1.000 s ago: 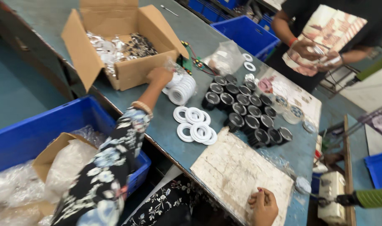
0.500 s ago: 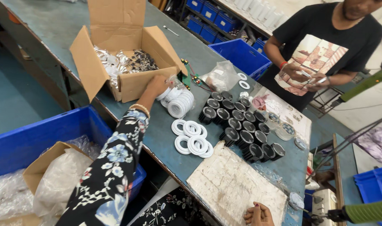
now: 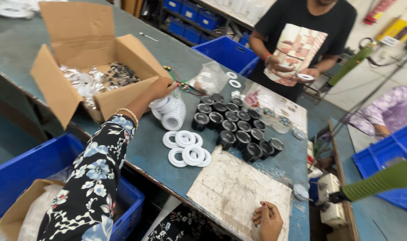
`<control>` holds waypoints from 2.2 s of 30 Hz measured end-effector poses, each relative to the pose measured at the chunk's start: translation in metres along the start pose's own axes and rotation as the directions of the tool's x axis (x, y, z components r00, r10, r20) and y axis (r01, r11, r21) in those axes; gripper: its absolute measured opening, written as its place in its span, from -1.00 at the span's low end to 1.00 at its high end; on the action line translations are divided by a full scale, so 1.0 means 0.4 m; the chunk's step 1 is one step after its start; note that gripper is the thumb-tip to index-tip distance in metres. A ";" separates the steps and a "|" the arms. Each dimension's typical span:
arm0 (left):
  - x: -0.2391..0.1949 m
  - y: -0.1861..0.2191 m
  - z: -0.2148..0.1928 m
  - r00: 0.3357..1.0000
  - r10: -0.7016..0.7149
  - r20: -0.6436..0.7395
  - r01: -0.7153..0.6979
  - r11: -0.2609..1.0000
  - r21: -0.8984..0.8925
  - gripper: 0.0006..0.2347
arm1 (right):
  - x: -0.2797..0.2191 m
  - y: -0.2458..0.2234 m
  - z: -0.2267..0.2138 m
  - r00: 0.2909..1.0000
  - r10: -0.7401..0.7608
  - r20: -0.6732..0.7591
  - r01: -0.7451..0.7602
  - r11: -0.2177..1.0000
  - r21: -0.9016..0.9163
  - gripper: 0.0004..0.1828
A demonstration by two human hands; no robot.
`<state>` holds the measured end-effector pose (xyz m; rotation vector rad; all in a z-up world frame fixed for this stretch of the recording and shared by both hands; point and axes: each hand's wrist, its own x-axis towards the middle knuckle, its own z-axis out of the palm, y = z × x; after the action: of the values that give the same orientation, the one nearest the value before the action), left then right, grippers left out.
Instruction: The person handles white plastic rings and black cylindrical housings on a workbench, repeatedly picking up rings, comparing them, and placing them into the housings. The person also moves stacks of rings and adjusts their position on the table.
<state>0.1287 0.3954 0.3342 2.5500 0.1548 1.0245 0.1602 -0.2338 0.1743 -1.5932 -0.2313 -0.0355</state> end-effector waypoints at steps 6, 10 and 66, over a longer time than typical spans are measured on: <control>0.075 0.147 0.059 0.983 0.036 -0.182 -0.054 0.994 -0.094 -0.63 | -0.018 -0.009 -0.010 0.999 0.038 -0.018 -0.036 0.995 0.096 -0.80; 0.088 0.268 0.026 0.952 -0.016 -0.306 -0.039 0.984 -0.173 -0.59 | -0.019 -0.004 -0.009 0.999 0.039 -0.018 -0.036 0.993 0.113 -0.79; -0.639 0.893 0.363 0.955 -0.257 0.150 0.257 0.455 -0.853 -0.76 | -0.084 -0.107 0.198 0.929 -0.365 0.068 0.273 0.547 -0.792 -0.46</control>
<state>0.0278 -0.0398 0.2141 1.5082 0.0034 0.6982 0.1105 -0.1585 0.2079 -2.4231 -0.4706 -0.5922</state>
